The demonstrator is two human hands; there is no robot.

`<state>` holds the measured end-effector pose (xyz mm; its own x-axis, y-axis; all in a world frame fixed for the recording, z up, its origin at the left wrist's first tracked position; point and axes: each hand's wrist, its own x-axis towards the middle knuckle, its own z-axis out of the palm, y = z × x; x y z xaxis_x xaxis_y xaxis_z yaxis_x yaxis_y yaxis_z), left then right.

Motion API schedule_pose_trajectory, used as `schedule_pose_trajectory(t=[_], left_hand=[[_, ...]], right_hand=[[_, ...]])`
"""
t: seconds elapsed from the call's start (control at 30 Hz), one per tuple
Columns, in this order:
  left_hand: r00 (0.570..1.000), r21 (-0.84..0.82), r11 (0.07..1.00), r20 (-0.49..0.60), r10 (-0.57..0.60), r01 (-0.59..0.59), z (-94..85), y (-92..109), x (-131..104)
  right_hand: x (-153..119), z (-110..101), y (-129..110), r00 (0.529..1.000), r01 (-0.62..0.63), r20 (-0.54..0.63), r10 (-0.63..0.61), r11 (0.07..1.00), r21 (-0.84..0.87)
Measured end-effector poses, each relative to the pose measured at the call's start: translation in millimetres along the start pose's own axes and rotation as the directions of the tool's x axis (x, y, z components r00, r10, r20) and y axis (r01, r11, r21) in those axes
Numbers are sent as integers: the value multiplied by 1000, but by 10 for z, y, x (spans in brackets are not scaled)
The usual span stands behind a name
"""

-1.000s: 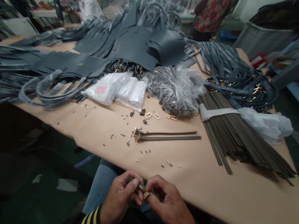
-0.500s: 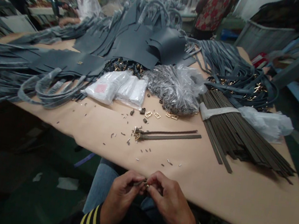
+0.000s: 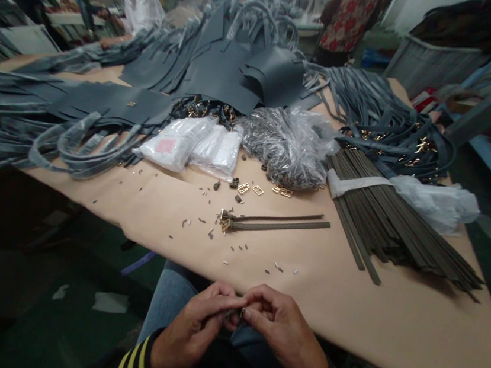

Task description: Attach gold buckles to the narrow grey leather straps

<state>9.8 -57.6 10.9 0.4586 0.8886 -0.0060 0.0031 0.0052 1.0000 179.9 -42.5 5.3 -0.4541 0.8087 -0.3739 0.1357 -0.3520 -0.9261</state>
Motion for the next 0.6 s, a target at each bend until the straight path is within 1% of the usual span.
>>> schedule_pose_trajectory(t=[0.07, 0.13, 0.2, 0.3, 0.37, 0.5, 0.6], left_hand=[[997, -65, 996, 58, -50, 54, -42, 34, 21], [988, -130, 981, 77, -133, 142, -69, 53, 40], [973, -214, 950, 87, -213, 227, -80, 54, 52], [944, -322, 888, 150, -293, 327, -82, 41, 56], [930, -330, 871, 184, -318, 363, -85, 32, 56], [905, -320, 851, 233, -355, 416, -89, 6, 53], [912, -280, 874, 231, -339, 396, -75, -27, 47]], right_hand=[[-7, -9, 49, 1000, 0, 29, -1, 1000, 26], [-7, -4, 84, 999, 4, 47, -7, 998, 59], [-2, 6, 93, 999, 10, 52, -15, 997, 79], [3, 15, 71, 998, 8, 62, -15, 994, 109], [-2, 15, 57, 997, 7, 74, -16, 993, 119], [-16, 21, 79, 995, 11, 93, -20, 996, 87], [-13, 39, 112, 996, -8, 84, 4, 999, 50]])
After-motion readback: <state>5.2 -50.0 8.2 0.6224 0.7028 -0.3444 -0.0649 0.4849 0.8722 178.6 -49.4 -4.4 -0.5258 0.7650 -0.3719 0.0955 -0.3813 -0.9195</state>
